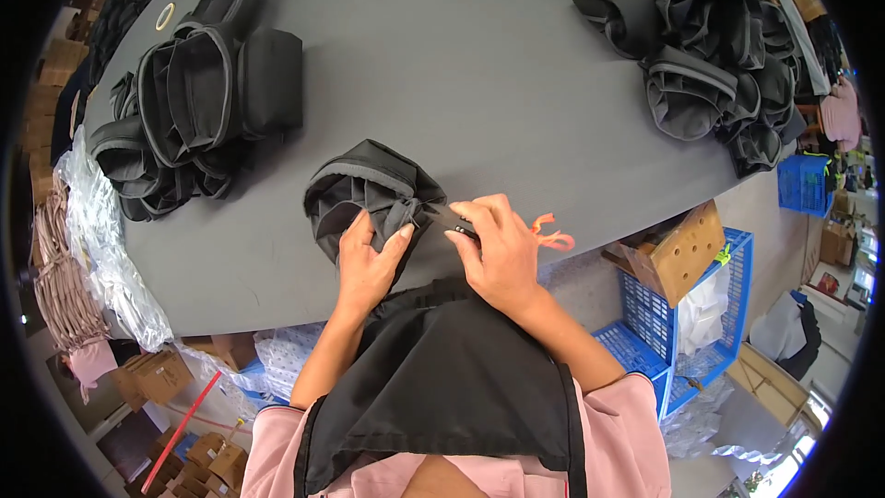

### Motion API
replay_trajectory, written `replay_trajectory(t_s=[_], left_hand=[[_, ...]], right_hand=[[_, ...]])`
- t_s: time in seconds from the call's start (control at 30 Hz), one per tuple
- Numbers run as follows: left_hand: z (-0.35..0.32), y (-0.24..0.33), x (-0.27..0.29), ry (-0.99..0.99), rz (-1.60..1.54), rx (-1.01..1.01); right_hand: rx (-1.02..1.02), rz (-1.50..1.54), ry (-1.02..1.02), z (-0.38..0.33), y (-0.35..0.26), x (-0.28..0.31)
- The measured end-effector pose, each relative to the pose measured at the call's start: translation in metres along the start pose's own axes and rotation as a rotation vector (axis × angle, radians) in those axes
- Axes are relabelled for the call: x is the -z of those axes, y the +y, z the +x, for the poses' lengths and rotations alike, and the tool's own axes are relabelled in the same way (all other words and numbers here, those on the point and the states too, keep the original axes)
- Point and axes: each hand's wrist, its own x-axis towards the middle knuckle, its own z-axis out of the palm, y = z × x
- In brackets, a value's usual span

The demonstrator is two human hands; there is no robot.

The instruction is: The recorder is shown trimming excess threads and assembling black fabric bags or pouches using a small pair of nippers.

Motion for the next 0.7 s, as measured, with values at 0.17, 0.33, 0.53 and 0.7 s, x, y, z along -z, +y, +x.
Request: replay_trajectory(t_s=[0.17, 0.33, 0.53, 0.7], left_hand=[[-0.001, -0.002, 0.003, -0.016, -0.046, 0.035], [0.001, 0.003, 0.007, -0.005, -0.128, 0.042], [0.000, -0.011, 0.006, -0.019, -0.034, 0.036], [0.002, -0.002, 0.002, 0.049, -0.114, -0.040]], right_hand=[[0.116, 0.033, -0.009, -0.001, 0.006, -0.011], [0.128, 0.119, -0.026, 0.003, 0.005, -0.015], [0.124, 0.176, -0.034, 0.005, 0.002, -0.017], [0.188, 0.064, 0.036, 0.007, 0.000, -0.020]])
